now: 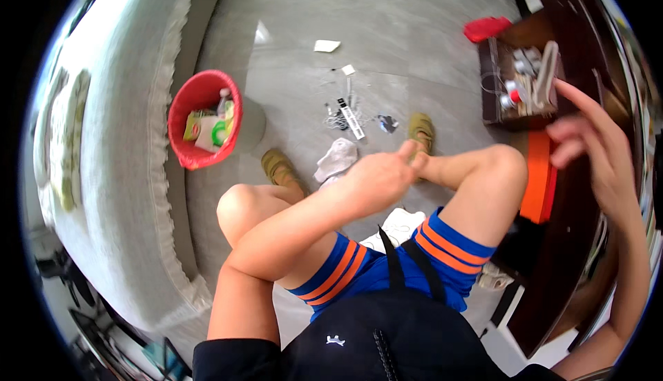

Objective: The person picks up various small items including pens, a cloth, and a small bag from the floor and places them into an open desk drawer.

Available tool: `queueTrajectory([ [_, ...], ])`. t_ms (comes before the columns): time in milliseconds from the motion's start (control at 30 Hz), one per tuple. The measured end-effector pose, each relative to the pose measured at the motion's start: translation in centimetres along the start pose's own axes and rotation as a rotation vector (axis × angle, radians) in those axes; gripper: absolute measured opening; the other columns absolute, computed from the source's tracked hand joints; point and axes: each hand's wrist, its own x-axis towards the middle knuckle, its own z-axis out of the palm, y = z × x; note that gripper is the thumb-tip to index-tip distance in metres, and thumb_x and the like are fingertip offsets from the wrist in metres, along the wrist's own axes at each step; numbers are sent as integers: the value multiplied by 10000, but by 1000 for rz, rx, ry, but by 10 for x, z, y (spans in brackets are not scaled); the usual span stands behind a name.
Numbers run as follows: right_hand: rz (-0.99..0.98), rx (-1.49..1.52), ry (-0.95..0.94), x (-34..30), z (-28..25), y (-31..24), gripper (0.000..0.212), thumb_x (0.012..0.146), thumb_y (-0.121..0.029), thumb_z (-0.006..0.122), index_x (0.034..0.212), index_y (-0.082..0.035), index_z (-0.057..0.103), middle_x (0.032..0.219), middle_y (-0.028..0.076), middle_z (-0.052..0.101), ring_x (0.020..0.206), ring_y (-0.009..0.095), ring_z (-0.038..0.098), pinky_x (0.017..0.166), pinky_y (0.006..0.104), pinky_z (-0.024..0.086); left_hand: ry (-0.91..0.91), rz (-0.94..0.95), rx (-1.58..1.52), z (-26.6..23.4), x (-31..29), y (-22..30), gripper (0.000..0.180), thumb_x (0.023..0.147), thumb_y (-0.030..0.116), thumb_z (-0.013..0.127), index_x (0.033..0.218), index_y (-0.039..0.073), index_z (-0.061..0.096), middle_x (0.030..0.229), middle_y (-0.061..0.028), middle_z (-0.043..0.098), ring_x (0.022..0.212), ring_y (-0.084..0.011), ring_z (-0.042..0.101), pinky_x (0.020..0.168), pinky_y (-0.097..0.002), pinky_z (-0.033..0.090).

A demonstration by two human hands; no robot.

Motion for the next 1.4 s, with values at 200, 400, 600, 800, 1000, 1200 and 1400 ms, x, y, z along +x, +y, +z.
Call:
queueTrajectory([
  [200, -233, -342, -319, 247, 130, 71, 358, 807, 30, 497, 1159, -18, 549, 999, 133, 633, 885, 178, 615, 815, 274, 470, 108, -17, 347, -2, 3, -9, 492, 723, 120, 582, 1182, -28, 482, 857, -85, 556, 771, -219, 588, 641, -322, 441],
  [400, -629, -806, -279, 438, 317, 189, 367, 799, -23, 516, 1165, -39, 522, 1266, 134, 492, 1096, 297, 522, 899, 388, 458, 89, -319, 196, -12, 5, -58, 362, 766, 143, 518, 1085, -25, 543, 846, -89, 549, 783, -211, 552, 719, -343, 404],
  [600, -801, -753, -82, 533, 424, 247, 297, 856, -49, 421, 1147, -41, 478, 1145, 121, 558, 974, 300, 569, 798, 404, 486, -98, -565, 286, -3, -2, -95, 394, 786, 167, 505, 1125, -32, 531, 954, -148, 568, 866, -242, 546, 868, -408, 400],
  [800, -622, -771, -13, 563, 415, 311, 342, 832, -151, 512, 1171, -110, 533, 955, 81, 641, 797, 262, 627, 701, 370, 498, -79, -510, 84, 9, 31, -116, 399, 769, 152, 514, 1128, -22, 523, 942, -121, 561, 862, -234, 544, 847, -380, 406],
  [1000, 56, 2, -3, 513, 347, 358, 315, 760, -291, 619, 983, -74, 668, 828, 68, 676, 785, 176, 626, 729, 307, 461, -62, -603, 157, 68, 35, -146, 235, 744, 119, 530, 943, -2, 556, 841, -98, 577, 783, -239, 588, 712, -376, 445],
  [1200, 135, -85, 213, 454, 348, 403, 270, 750, -252, 646, 943, -65, 634, 770, 67, 642, 726, 194, 609, 718, 326, 462, 32, -1134, -250, 178, 44, -212, 371, 745, 198, 668, 1080, 81, 559, 989, -135, 588, 916, -339, 573, 791, -404, 477],
  [1400, 11, -79, 119, 423, 356, 411, 280, 765, -252, 631, 968, -60, 628, 764, 61, 647, 724, 198, 614, 715, 323, 466, 328, -1343, -63, 225, 86, -219, 614, 671, 228, 754, 1204, 118, 468, 1197, -138, 457, 1148, -318, 431, 937, -422, 372],
])
